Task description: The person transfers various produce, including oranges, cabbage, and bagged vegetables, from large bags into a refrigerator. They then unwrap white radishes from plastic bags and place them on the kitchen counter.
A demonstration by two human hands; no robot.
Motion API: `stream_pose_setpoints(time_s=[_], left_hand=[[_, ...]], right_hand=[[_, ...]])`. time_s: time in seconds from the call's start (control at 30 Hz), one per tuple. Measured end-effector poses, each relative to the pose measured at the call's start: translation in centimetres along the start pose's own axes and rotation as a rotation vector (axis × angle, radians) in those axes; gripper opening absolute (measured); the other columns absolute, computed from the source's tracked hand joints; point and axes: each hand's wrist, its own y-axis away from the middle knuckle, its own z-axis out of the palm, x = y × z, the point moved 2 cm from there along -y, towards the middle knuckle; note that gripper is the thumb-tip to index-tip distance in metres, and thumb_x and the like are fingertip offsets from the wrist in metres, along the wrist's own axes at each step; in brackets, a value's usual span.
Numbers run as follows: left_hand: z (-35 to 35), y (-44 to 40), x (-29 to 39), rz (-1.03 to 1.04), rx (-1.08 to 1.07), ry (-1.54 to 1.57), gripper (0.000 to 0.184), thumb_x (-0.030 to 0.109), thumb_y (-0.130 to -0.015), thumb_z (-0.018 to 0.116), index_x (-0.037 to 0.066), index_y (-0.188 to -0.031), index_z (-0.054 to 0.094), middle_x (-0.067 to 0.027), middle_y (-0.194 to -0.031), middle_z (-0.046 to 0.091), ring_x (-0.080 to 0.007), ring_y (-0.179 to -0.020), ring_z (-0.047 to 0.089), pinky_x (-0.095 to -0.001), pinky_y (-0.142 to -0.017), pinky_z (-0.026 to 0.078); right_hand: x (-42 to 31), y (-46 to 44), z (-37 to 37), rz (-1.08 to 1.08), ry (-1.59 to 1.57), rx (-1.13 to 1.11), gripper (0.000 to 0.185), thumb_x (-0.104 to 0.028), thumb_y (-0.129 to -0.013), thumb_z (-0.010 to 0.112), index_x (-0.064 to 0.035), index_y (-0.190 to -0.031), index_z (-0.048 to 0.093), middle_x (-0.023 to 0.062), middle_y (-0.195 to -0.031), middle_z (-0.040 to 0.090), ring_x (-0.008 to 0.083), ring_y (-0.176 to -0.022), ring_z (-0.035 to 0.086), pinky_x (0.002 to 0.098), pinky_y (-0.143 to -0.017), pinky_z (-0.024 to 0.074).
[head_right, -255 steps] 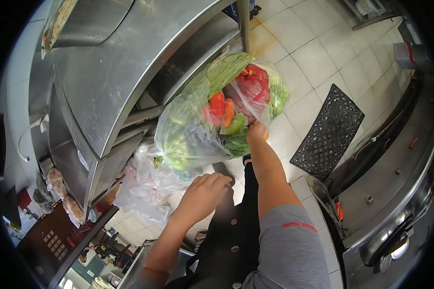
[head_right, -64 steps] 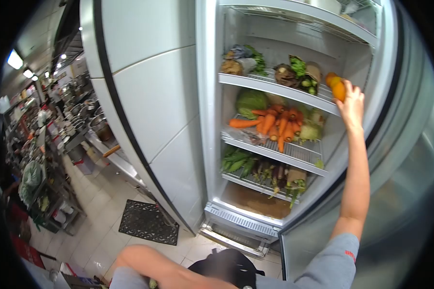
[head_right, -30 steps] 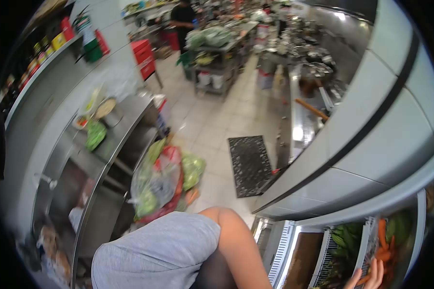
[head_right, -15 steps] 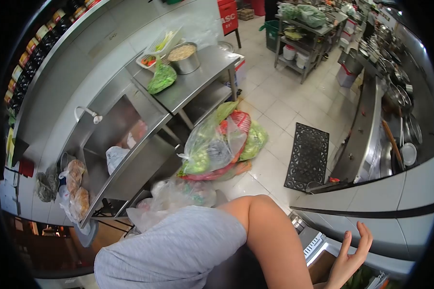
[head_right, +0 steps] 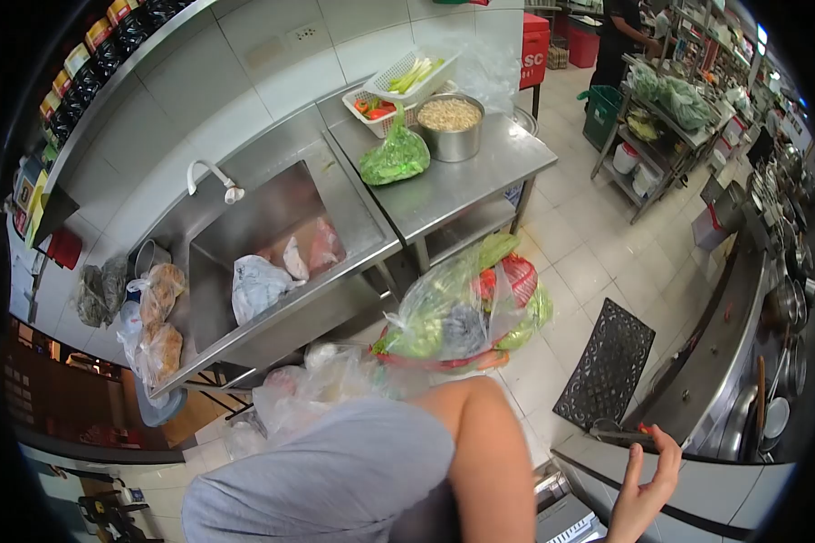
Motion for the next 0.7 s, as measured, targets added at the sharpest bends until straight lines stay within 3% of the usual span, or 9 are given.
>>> stream_pose_setpoints(time_s=[0.1,0.13,0.23,0.37,0.5,0.57,0.63,0.7], left_hand=[[-2.3,2.5,2.8,-0.065,-0.023,-0.081,0.035,0.028,-0.098,0.045,-0.002,-0.091,0.062,-0.0187,-0.100,0.061,-0.0336,-0.093,0.060,-0.0416,-0.081,0.047],[-3.1,3.2,3.6,-0.078,-0.038,-0.099,0.035,0.028,-0.098,0.045,-0.002,-0.091,0.062,-0.0186,-0.099,0.061,-0.0337,-0.093,0.060,-0.0417,-0.081,0.048],[-5.4,5.2,5.7,-0.123,-0.087,-0.157,0.035,0.028,-0.098,0.045,-0.001,-0.089,0.062,-0.0184,-0.097,0.062,-0.0338,-0.091,0.061,-0.0417,-0.080,0.048],[-8.5,8.2,8.3,-0.156,-0.145,-0.228,0.036,0.029,-0.097,0.044,-0.001,-0.087,0.062,-0.0180,-0.095,0.062,-0.0339,-0.089,0.062,-0.0419,-0.078,0.049],[-11.3,12.4,10.7,-0.178,-0.101,-0.381,0.037,0.029,-0.097,0.044,0.000,-0.084,0.062,-0.0177,-0.093,0.063,-0.0340,-0.086,0.063,-0.0420,-0.076,0.050],[-13.3,13.9,12.5,-0.212,0.083,-0.494,0.037,0.029,-0.097,0.044,0.000,-0.083,0.062,-0.0175,-0.091,0.064,-0.0341,-0.085,0.064,-0.0420,-0.075,0.051],[-17.1,14.7,14.9,-0.276,0.506,-0.614,0.024,0.015,-0.090,0.044,0.003,-0.072,0.054,-0.0127,-0.076,0.057,-0.0299,-0.070,0.058,-0.0386,-0.064,0.047],[-19.6,16.4,16.1,-0.386,0.991,-0.672,0.019,0.001,-0.082,0.043,0.004,-0.065,0.050,-0.0086,-0.065,0.051,-0.0243,-0.059,0.052,-0.0337,-0.056,0.042]], right_hand=[[-1.6,-2.7,3.6,-0.041,0.009,-0.066,0.025,-0.007,-0.087,0.062,0.0037,-0.110,0.061,0.0129,-0.105,0.061,0.0233,-0.099,0.058,0.0329,-0.086,0.0447],[-2.4,-3.7,5.0,0.000,-0.042,-0.103,0.029,-0.007,-0.081,0.068,0.0004,-0.108,0.062,0.0153,-0.105,0.061,0.0314,-0.098,0.058,0.0393,-0.088,0.0438],[-4.3,-5.9,9.3,-0.135,0.067,-0.185,0.031,-0.013,-0.078,0.073,-0.0034,-0.106,0.064,0.0138,-0.103,0.062,0.0315,-0.103,0.055,0.0403,-0.097,0.0374],[-4.0,-10.0,17.4,-0.268,-0.030,-0.505,0.032,-0.021,-0.079,0.074,-0.0078,-0.107,0.065,0.0124,-0.102,0.064,0.0331,-0.102,0.057,0.0426,-0.094,0.0385],[-2.3,-14.2,28.4,-0.353,-0.007,-0.848,0.033,-0.028,-0.081,0.070,-0.0083,-0.107,0.066,0.0167,-0.098,0.065,0.0340,-0.098,0.060,0.0433,-0.090,0.0425],[1.1,-16.0,36.9,-0.373,-0.074,-1.010,0.033,-0.029,-0.080,0.070,-0.0056,-0.102,0.067,0.0187,-0.094,0.066,0.0361,-0.093,0.063,0.0436,-0.084,0.0472],[4.0,-17.3,45.5,-0.324,-0.105,-1.136,0.035,-0.030,-0.076,0.071,-0.0022,-0.097,0.067,0.0209,-0.094,0.066,0.0390,-0.091,0.063,0.0439,-0.081,0.0498],[5.8,-18.3,53.7,-0.465,-0.081,-1.168,0.033,-0.028,-0.077,0.067,0.0003,-0.095,0.066,0.0187,-0.086,0.065,0.0379,-0.082,0.063,0.0436,-0.075,0.0502]])
